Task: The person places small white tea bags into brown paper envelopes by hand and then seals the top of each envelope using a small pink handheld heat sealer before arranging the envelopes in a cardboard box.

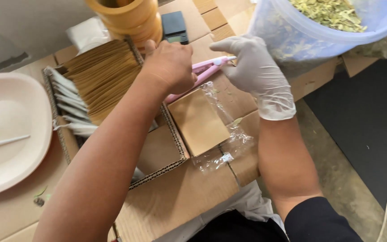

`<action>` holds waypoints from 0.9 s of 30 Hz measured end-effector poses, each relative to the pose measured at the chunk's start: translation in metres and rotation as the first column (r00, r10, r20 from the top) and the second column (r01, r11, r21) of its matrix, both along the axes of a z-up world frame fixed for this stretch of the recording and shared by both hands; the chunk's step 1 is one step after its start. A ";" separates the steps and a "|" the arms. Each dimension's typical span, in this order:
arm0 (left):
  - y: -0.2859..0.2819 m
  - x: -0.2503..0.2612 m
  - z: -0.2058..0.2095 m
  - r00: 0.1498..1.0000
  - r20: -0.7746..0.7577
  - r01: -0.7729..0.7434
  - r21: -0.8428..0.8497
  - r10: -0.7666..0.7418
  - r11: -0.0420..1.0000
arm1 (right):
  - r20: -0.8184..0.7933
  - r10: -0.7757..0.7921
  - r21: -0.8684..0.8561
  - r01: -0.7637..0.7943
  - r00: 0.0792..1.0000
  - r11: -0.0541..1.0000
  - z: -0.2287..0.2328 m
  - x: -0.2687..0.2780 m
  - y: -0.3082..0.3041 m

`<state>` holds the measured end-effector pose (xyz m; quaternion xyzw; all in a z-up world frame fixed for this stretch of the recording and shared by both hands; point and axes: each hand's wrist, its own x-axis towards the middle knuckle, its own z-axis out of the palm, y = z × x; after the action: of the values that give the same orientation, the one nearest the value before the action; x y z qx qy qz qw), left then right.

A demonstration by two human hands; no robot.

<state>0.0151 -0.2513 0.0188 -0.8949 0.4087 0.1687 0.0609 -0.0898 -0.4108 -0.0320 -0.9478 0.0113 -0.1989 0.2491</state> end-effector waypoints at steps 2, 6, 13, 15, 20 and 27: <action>-0.007 0.000 0.003 0.999 -0.052 -0.005 0.067 0.009 0.998 | -0.046 -0.016 -0.024 0.015 0.999 1.000 -0.013 0.008 -0.005; -0.008 0.002 -0.002 0.986 -0.155 -0.038 0.148 0.061 0.988 | -0.135 0.047 -0.140 -0.066 0.990 0.988 -0.039 0.025 -0.010; -0.003 0.002 -0.008 0.984 -0.166 -0.041 0.127 0.062 0.991 | -0.188 0.036 -0.174 -0.070 0.981 0.982 -0.047 0.038 -0.008; -0.003 0.005 -0.014 0.991 -0.134 0.011 0.108 0.004 0.994 | -0.205 0.102 -0.004 -0.105 0.973 0.994 -0.028 0.031 -0.002; 0.004 0.011 -0.022 0.999 -0.042 -0.028 -0.102 0.023 0.994 | -0.119 0.055 0.142 -0.038 0.991 0.989 -0.006 0.015 -0.003; 0.030 0.023 -0.008 0.954 0.300 0.134 -0.345 -0.026 0.929 | 0.140 0.154 0.243 -0.185 0.978 0.952 0.017 0.003 0.019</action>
<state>0.0383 -0.2212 0.0105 -0.8880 0.4560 -0.0451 -0.0387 -0.0871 -0.3919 -0.0146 -0.8916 -0.0597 -0.2300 0.3854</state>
